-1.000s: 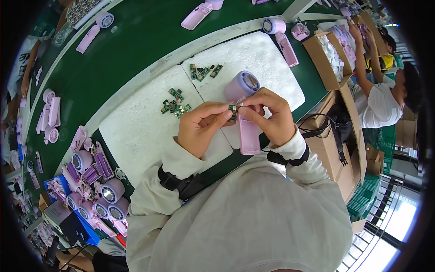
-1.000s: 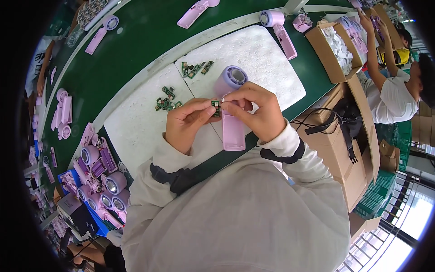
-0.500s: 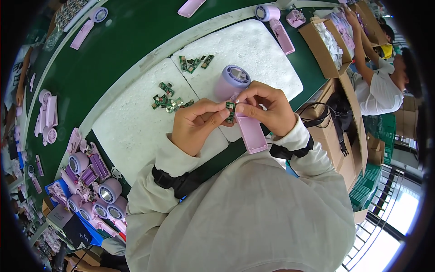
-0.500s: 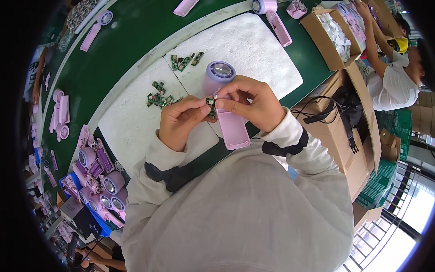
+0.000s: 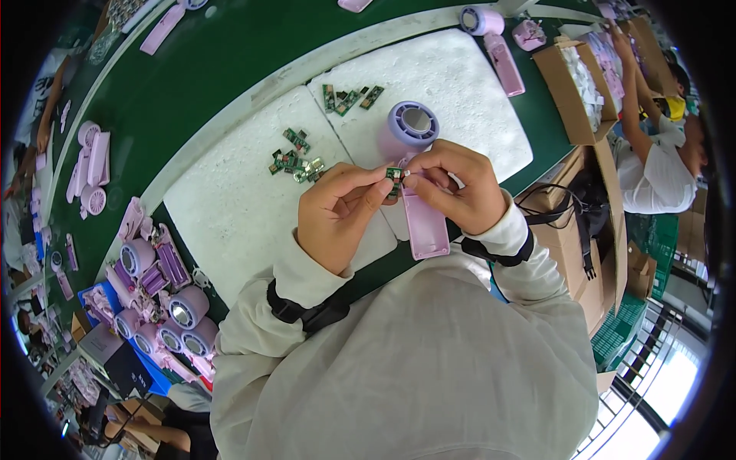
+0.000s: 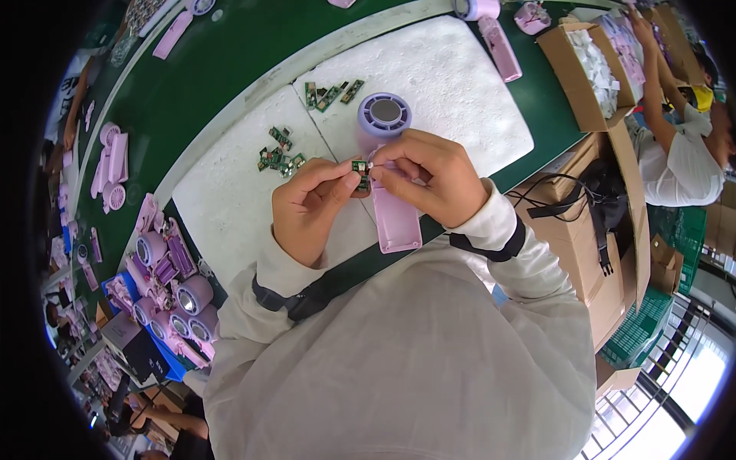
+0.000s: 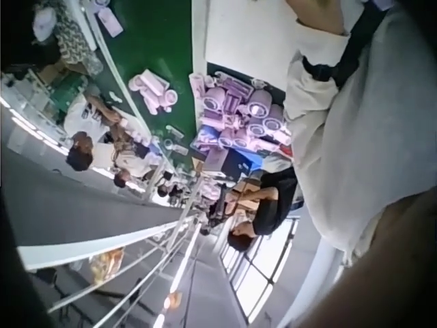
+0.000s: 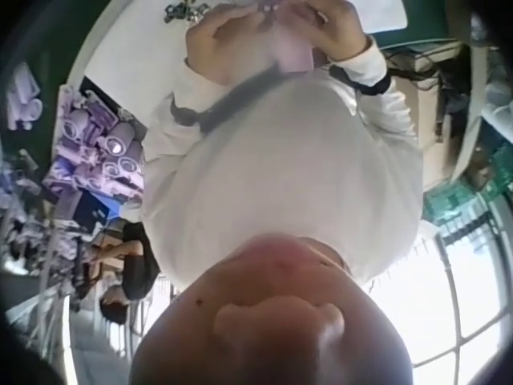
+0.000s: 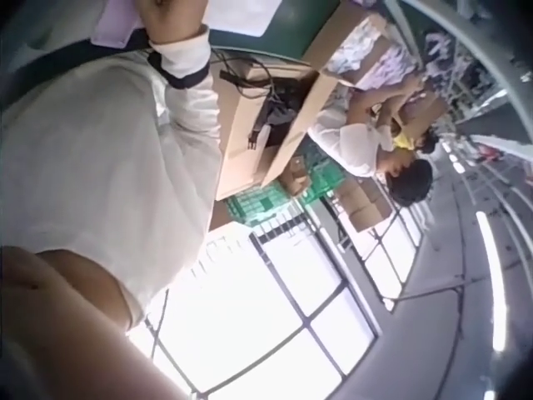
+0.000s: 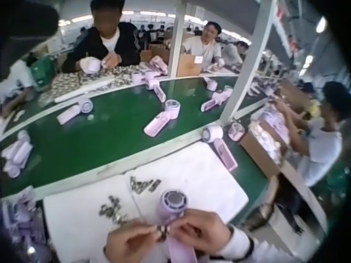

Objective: The person picks up a pink fan housing and a circuit board, then connects the board to the internal wires. They place the board into the housing and press the components together before setting the assembled fan on the table.

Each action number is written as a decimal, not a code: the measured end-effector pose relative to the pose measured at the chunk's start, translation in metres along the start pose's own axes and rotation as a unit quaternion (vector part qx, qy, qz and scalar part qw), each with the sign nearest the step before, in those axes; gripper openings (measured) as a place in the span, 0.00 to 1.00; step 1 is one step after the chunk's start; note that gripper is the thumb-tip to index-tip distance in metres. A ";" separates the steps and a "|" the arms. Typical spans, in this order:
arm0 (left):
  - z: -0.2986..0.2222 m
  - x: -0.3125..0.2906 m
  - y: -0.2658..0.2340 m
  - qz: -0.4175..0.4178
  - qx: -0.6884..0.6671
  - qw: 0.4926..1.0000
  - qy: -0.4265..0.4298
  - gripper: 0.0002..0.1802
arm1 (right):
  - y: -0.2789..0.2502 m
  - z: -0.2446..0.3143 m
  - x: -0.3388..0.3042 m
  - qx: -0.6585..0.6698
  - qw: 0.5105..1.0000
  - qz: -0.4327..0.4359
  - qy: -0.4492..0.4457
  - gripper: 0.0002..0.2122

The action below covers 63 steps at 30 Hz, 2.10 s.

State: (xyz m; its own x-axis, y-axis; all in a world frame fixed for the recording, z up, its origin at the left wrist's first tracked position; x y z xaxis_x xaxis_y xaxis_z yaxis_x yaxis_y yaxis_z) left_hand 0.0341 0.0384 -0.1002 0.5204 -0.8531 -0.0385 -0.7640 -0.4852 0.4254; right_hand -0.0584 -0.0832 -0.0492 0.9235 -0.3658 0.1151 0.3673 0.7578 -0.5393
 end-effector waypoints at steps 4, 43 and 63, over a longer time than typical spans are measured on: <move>-0.001 -0.010 -0.002 -0.030 0.001 0.999 -0.011 0.12 | 0.005 -0.002 -0.003 0.023 0.999 0.023 0.007 0.06; 0.019 -0.006 -0.006 -0.052 0.023 0.998 -0.027 0.12 | -0.010 -0.004 -0.011 0.045 0.997 -0.043 -0.047 0.11; 0.030 -0.006 -0.006 -0.069 -0.001 0.996 -0.057 0.13 | -0.007 0.004 -0.012 -0.011 0.995 -0.033 -0.095 0.14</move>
State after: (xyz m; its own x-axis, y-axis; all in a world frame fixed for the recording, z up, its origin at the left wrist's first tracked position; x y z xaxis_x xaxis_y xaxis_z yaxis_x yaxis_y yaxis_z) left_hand 0.0241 0.0406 -0.1292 0.5734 -0.7945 -0.1998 -0.6874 -0.5993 0.4102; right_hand -0.0716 -0.0820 -0.0434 0.9026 -0.3041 0.3045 0.4269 0.7231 -0.5431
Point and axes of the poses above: each hand's wrist, its own x-axis towards the middle knuckle, its own y-axis out of the palm, z = x × y, the point moved 9 cm from there along x, towards the middle knuckle, and after that the axes turned 4 degrees about -x, right-handed, at the moved point
